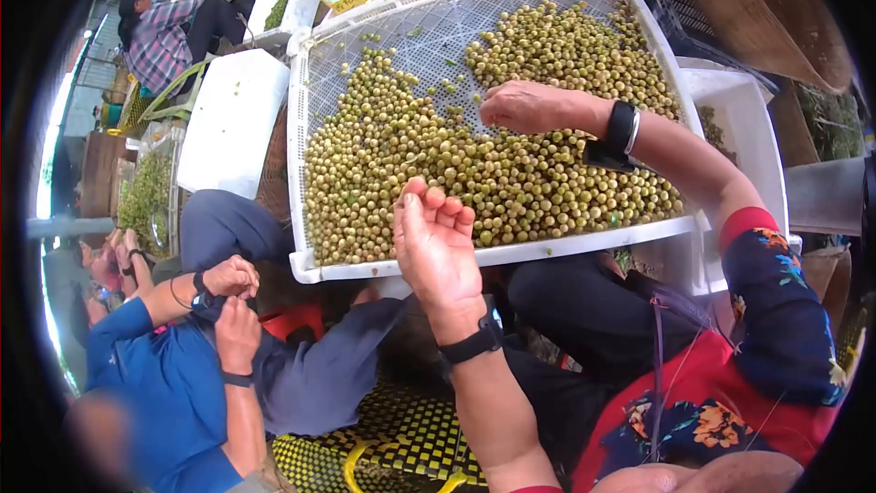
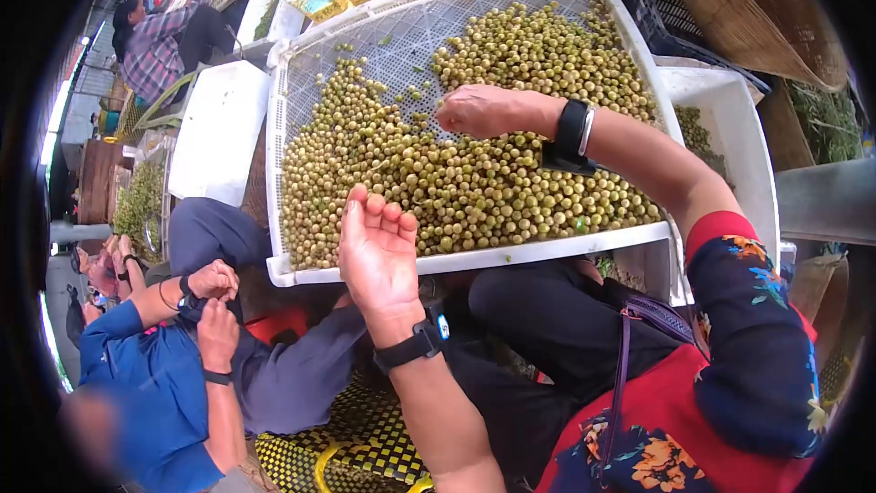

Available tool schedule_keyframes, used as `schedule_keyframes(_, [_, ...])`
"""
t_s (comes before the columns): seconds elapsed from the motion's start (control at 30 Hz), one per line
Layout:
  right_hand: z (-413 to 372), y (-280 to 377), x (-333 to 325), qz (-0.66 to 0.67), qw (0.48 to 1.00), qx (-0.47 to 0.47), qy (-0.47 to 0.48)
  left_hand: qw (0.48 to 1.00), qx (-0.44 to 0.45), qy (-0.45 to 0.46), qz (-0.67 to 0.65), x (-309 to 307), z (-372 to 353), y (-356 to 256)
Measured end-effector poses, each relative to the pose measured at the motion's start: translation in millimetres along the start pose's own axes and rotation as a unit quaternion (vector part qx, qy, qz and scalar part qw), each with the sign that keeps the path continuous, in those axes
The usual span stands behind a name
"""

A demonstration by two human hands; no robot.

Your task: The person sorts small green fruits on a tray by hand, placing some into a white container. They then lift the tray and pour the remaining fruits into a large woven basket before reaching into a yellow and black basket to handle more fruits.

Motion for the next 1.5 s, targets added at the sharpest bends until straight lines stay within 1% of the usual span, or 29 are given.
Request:
schedule_keyframes(0.03, [3, -5, 4, 0.016, 0.999, 0.023, 0.016, 1.000, 0.008, -0.003, 0.030, 5, 4, 1])
schedule_keyframes(0.07, [5, -8, 7, 0.015, 0.999, 0.021, 0.023, 0.998, 0.016, -0.007, 0.060, 9, 7, 1])
schedule_keyframes(0.13, [6, -13, 11, 0.010, 0.998, 0.059, -0.014, 0.999, 0.003, 0.003, 0.039, 9, 11, 3])
schedule_keyframes(0.2, [9, -15, 17, 0.011, 0.998, 0.061, 0.000, 0.999, -0.029, 0.040, 0.021, 11, 14, 6])
schedule_keyframes(0.27, [12, -16, 27, -0.029, 0.999, 0.003, -0.014, 0.999, -0.032, 0.036, 0.021, 9, 17, 6])
schedule_keyframes(0.3, [15, -19, 32, -0.078, 0.997, -0.001, 0.001, 0.998, -0.031, 0.045, 0.019, 9, 18, 5])
schedule_keyframes(0.33, [17, -17, 35, -0.076, 0.997, -0.002, 0.004, 0.998, -0.030, 0.054, 0.018, 9, 18, 4])
schedule_keyframes(0.4, [19, -18, 38, -0.052, 0.997, 0.055, -0.018, 0.998, -0.028, 0.046, 0.024, 6, 19, 5])
schedule_keyframes(0.47, [24, -10, 31, -0.069, 0.995, 0.054, -0.038, 0.998, -0.026, 0.040, 0.030, 7, 19, 8])
schedule_keyframes(0.53, [23, 7, 7, 0.071, 0.995, 0.036, -0.058, 0.995, -0.024, -0.068, 0.070, 7, 19, 15])
schedule_keyframes(0.57, [18, 31, -10, 0.134, 0.989, 0.047, -0.049, 0.993, -0.022, -0.092, 0.070, 6, 20, 19])
schedule_keyframes(0.6, [13, 53, -17, 0.135, 0.989, 0.048, -0.045, 0.993, -0.024, -0.094, 0.069, 5, 23, 22])
schedule_keyframes(0.67, [4, 92, -28, 0.238, 0.967, -0.086, -0.003, 0.990, -0.087, -0.111, 0.009, 4, 28, 36])
schedule_keyframes(0.7, [1, 97, -30, 0.220, 0.970, -0.104, 0.009, 0.989, -0.111, -0.096, -0.024, 2, 31, 43])
schedule_keyframes(0.73, [0, 90, -27, 0.219, 0.970, -0.103, 0.009, 0.989, -0.112, -0.095, -0.024, 0, 31, 47])
schedule_keyframes(0.8, [4, 47, -13, 0.262, 0.963, 0.015, -0.067, 0.992, -0.109, -0.055, -0.040, 0, 33, 48])
schedule_keyframes(0.83, [5, 24, -3, 0.152, 0.986, 0.050, -0.040, 0.992, -0.108, -0.042, -0.051, 3, 32, 44])
schedule_keyframes(0.87, [1, 13, 5, 0.152, 0.986, 0.048, -0.040, 0.992, -0.105, -0.042, -0.051, 5, 31, 39])
schedule_keyframes(0.93, [-5, 1, 21, 0.034, 0.999, 0.030, -0.030, 0.997, -0.073, 0.023, 0.006, 11, 26, 29])
schedule_keyframes(0.97, [-6, -2, 28, 0.026, 0.998, 0.019, -0.057, 0.997, -0.066, 0.027, 0.017, 13, 26, 27])
schedule_keyframes(1.0, [-5, -7, 34, 0.027, 0.998, 0.020, -0.054, 0.997, -0.068, 0.024, 0.017, 12, 26, 28])
schedule_keyframes(1.07, [0, -18, 40, 0.028, 0.997, 0.069, -0.028, 0.997, -0.070, 0.034, 0.029, 12, 26, 27])
schedule_keyframes(1.13, [-1, -22, 36, 0.045, 0.996, 0.078, -0.014, 0.997, -0.070, 0.037, 0.024, 14, 25, 25])
schedule_keyframes(1.2, [-6, -15, 14, 0.141, 0.981, 0.114, -0.069, 0.997, -0.069, 0.028, 0.026, 13, 25, 24])
schedule_keyframes(1.27, [-17, -1, -13, 0.177, 0.972, 0.139, -0.071, 0.996, -0.067, 0.047, 0.015, 11, 25, 19])
schedule_keyframes(1.33, [-35, 22, -32, 0.166, 0.976, 0.126, -0.061, 0.997, -0.063, 0.042, 0.019, 10, 26, 15])
schedule_keyframes(1.4, [-52, 24, -24, 0.073, 0.992, 0.065, -0.075, 0.997, -0.061, 0.038, 0.022, 11, 24, 13])
schedule_keyframes(1.47, [-66, 22, -10, -0.003, 0.993, 0.096, -0.065, 0.996, -0.064, 0.051, 0.024, 11, 22, 15])
schedule_keyframes(1.5, [-71, 21, -4, -0.002, 0.991, 0.123, -0.053, 0.995, -0.069, 0.061, 0.026, 11, 21, 16])
Point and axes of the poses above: each hand's wrist, its own z-axis towards the middle knuckle, its own x-axis out of the palm, y = z × x, the point moved 3 cm from there along z, towards the middle knuckle, and after that the axes turned 6 degrees about x, right-handed, at the moved point
